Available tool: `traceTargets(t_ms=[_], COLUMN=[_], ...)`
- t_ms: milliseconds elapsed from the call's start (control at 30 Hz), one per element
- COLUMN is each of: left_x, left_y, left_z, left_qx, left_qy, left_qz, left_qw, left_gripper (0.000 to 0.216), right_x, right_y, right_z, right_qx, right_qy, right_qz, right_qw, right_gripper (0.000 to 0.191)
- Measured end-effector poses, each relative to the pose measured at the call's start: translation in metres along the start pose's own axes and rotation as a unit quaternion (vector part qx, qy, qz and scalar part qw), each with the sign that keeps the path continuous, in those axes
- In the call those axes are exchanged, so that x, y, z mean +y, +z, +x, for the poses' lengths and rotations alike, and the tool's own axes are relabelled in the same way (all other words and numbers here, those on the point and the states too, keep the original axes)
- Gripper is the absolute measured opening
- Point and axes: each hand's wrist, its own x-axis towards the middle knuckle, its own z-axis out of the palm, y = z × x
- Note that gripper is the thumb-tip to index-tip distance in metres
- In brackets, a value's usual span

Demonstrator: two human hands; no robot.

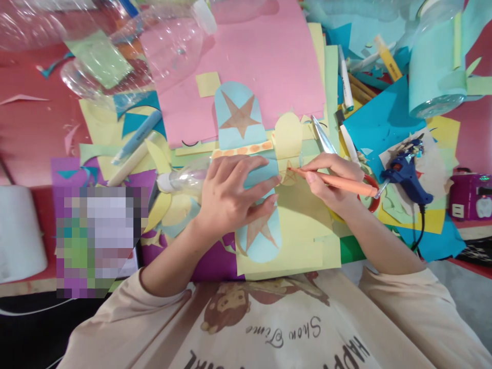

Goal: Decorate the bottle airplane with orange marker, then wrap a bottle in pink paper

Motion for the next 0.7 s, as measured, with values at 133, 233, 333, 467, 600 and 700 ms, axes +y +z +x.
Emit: traceTargets(t_ms=[133,233,333,467,600,700], left_x=[-0.0001,-0.002,-0.0055,-0.0083,-0.0077,-0.0076], left_y=[0.0002,-0.0003,-0.0007,-0.0002,0.0005,0.0008], left_z=[0.0003,0.0008,0.0005,-0.0004,-0.001,-0.0013], left_qx=[0.01,0.009,-0.004,-0.001,0.0,0.002], left_qy=[0.002,0.009,0.019,0.026,0.017,0.021], left_qz=[0.005,0.014,0.017,0.002,-0.004,-0.002], left_qw=[1.0,1.0,1.0,1.0,1.0,1.0], left_gripper=[0.016,0.016,0.016,0.019,0.019,0.02], right_x=[-0.0012,0.0008,0.004,0.0056,0.0038,0.0035], right_y=[-0.0002,0.0003,0.0011,0.0017,0.0016,0.0014], right_z=[0.0,-0.0018,-0.0041,-0.0048,-0.0035,-0.0032], right_qx=[-0.01,0.009,0.047,0.052,0.036,0.029], right_qy=[0.01,0.009,0.007,0.014,0.014,0.017], right_qz=[0.007,0.021,0.021,0.007,0.003,-0.001], right_qw=[1.0,1.0,0.999,0.999,0.999,0.999], right_gripper=[0.009,0.006,0.004,0.006,0.005,0.006])
